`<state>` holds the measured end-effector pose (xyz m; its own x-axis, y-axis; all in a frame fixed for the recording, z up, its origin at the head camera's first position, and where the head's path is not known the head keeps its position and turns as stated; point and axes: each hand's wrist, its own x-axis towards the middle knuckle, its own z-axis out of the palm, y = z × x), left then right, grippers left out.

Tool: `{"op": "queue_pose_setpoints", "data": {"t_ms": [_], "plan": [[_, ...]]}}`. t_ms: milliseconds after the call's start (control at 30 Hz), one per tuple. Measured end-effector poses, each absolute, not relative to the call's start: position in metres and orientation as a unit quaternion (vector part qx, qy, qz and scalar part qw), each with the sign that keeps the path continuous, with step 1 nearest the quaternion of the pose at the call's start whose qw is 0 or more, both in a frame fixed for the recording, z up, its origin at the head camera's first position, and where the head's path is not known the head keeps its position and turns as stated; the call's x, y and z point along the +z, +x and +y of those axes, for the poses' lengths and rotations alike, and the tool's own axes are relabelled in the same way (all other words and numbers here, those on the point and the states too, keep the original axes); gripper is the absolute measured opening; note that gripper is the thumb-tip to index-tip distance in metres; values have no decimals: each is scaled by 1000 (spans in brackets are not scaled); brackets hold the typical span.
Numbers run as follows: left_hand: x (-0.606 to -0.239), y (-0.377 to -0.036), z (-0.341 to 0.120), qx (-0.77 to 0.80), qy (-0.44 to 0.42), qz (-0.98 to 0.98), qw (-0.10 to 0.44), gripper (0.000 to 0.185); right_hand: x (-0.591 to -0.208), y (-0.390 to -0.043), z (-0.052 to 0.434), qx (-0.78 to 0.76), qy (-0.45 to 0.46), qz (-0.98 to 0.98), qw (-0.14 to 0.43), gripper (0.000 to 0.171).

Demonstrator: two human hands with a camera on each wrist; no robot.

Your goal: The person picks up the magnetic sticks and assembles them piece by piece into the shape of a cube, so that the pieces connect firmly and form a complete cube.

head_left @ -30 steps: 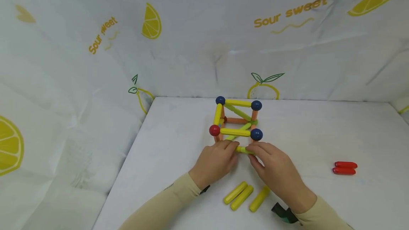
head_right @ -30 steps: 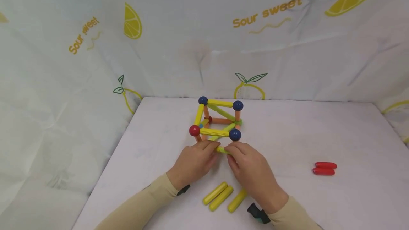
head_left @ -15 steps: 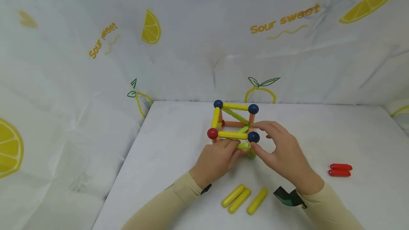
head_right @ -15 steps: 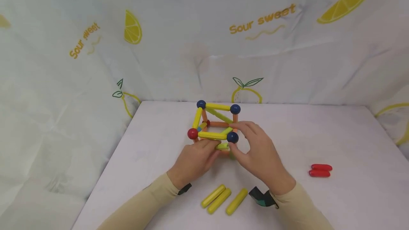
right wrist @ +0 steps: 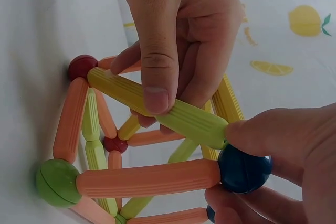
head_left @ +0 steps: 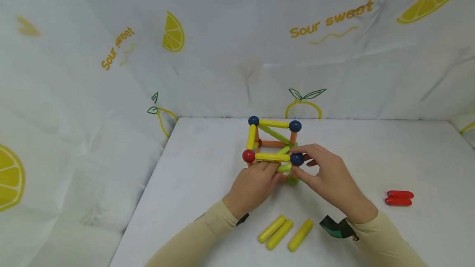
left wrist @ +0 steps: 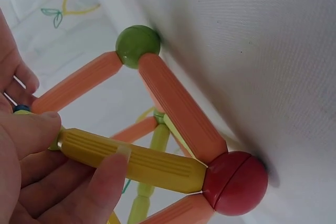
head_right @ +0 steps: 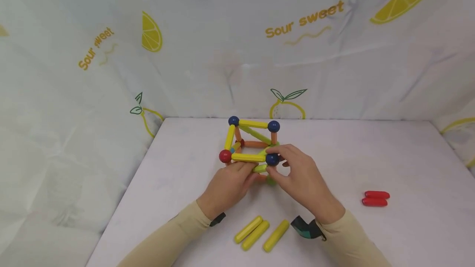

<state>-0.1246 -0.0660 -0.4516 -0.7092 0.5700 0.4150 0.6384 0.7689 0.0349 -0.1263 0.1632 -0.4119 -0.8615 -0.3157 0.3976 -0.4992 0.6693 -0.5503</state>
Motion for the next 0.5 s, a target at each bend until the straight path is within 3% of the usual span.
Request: {"op": "queue_pose_setpoints", "data": {"t_ms": [500], "plan": [[-452, -123, -65, -99, -299, -929, 192, 31, -413, -124, 158, 330, 217, -908, 142, 49]]}}
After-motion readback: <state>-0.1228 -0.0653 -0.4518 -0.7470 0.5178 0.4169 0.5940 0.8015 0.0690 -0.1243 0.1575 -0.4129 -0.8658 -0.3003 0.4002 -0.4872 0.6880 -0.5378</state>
